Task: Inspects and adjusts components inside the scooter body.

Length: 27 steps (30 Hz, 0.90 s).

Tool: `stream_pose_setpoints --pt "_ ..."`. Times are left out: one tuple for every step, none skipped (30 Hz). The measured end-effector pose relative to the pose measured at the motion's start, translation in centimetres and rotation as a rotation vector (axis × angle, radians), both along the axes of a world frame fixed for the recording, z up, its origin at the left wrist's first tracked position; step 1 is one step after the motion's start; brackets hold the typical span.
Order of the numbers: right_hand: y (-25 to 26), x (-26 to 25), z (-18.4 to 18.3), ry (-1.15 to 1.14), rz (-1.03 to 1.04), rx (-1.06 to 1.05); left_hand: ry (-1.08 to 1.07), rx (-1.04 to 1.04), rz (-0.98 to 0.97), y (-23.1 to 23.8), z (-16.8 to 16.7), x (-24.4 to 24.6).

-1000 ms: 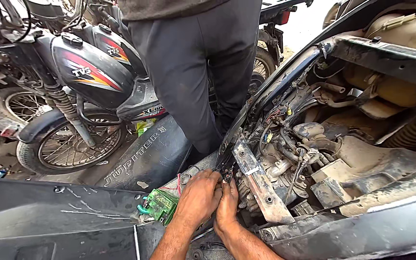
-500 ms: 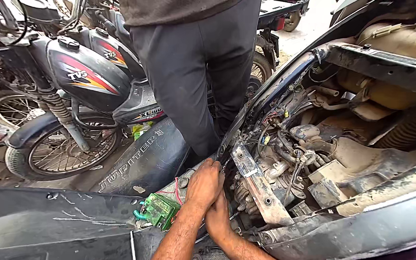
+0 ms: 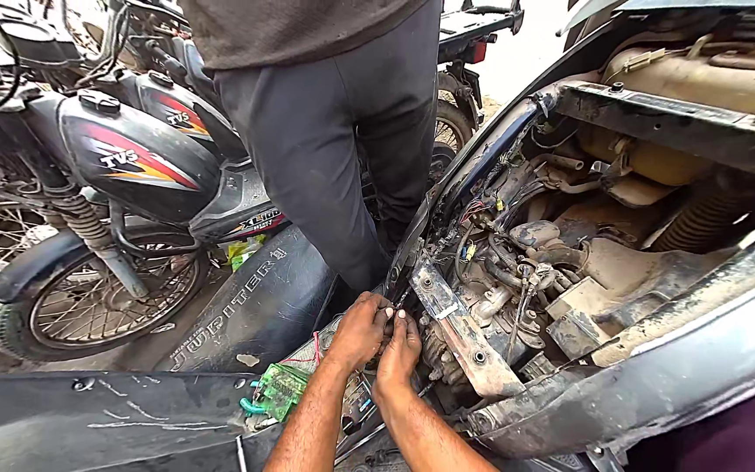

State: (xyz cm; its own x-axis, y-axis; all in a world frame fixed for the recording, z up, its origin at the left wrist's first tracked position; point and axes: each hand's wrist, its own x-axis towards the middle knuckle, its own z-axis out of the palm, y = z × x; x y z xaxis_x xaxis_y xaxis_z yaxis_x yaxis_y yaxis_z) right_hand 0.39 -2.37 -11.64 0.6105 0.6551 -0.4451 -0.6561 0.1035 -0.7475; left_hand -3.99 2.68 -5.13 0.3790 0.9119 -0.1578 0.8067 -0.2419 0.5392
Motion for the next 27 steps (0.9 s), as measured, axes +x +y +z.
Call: stream_pose_setpoints --pt "0.2 -0.1 -0.2 -0.037 -0.014 -0.023 0.029 0.032 0.010 -0.2 0.2 0.2" --pt "0.4 -0.2 -0.4 -0.074 -0.024 -0.053 0.065 0.075 0.017 -0.5 0.3 0.5" --pt "0.5 -0.4 -0.6 -0.105 -0.028 -0.076 0.101 0.113 0.023 -0.8 0.3 0.8" --pt "0.6 -0.6 -0.7 -0.122 -0.043 -0.084 0.123 0.144 0.028 -1.0 0.3 1.0" --pt "0.6 -0.7 -0.9 -0.131 -0.051 -0.079 0.131 0.163 0.026 -1.2 0.3 1.0" --pt "0.4 -0.8 -1.0 -0.131 -0.054 -0.064 0.128 0.174 0.016 -1.1 0.2 0.9" --pt "0.3 -0.7 -0.9 -0.133 -0.053 -0.045 0.115 0.176 0.003 -1.0 0.2 0.7" --pt "0.1 -0.8 -0.9 -0.145 -0.048 -0.041 0.093 0.169 -0.010 -0.9 0.2 0.5" --pt "-0.1 -0.8 -0.8 -0.163 -0.035 -0.046 0.070 0.161 -0.021 -0.9 0.2 0.3" --pt "-0.3 -0.8 -0.7 -0.172 -0.013 -0.049 0.051 0.160 -0.030 -0.9 0.1 0.1" --pt "-0.3 -0.8 -0.8 -0.171 -0.006 -0.050 0.037 0.159 -0.035 -0.9 0.0 0.0" --pt "-0.2 -0.8 -0.8 -0.172 -0.008 -0.052 0.025 0.152 -0.032 -0.8 0.1 0.0" --pt "0.0 -0.7 -0.9 -0.186 -0.014 -0.057 0.014 0.141 -0.023 -0.8 0.1 0.0" --pt "0.1 -0.6 -1.0 -0.213 -0.016 -0.068 0.007 0.129 -0.018 -0.7 0.2 0.1" --pt "0.3 -0.4 -1.1 -0.252 -0.015 -0.087 0.005 0.121 -0.015 -0.6 0.3 0.2" --pt "0.4 -0.2 -1.2 -0.295 -0.013 -0.118 0.007 0.118 -0.015 -0.6 0.3 0.2" --pt "0.5 0.0 -1.1 -0.338 -0.008 -0.160 0.014 0.118 -0.016 -0.6 0.3 0.2" --pt "0.6 0.2 -0.9 -0.374 -0.007 -0.203 0.023 0.123 -0.018 -0.6 0.3 0.3" --pt "0.8 0.4 -0.8 -0.414 -0.005 -0.245 0.035 0.131 -0.016 -0.7 0.4 0.5" --pt "0.8 0.5 -0.7 -0.459 -0.001 -0.280 0.050 0.142 -0.007 -0.8 0.3 0.6" --pt "0.8 0.5 -0.6 -0.500 0.003 -0.309 0.069 0.159 0.005 -1.0 0.3 0.8" --pt "0.8 0.5 -0.5 -0.530 0.008 -0.334 0.090 0.177 0.012 -1.1 0.3 0.9" --pt "0.7 0.5 -0.4 -0.535 0.007 -0.349 0.108 0.193 0.014 -1.2 0.3 1.1" --pt "0.7 0.4 -0.2 -0.516 -0.004 -0.360 0.119 0.206 0.010 -1.3 0.3 1.3" --pt "0.6 0.4 0.0 -0.477 -0.018 -0.361 0.124 0.216 -0.002 -1.2 0.3 1.3" --pt "0.5 0.3 0.4 -0.417 -0.030 -0.352 0.120 0.216 -0.021 -1.0 0.3 1.3" --pt "0.4 0.2 0.7 -0.344 -0.042 -0.328 0.103 0.205 -0.044 -0.8 0.2 1.2"
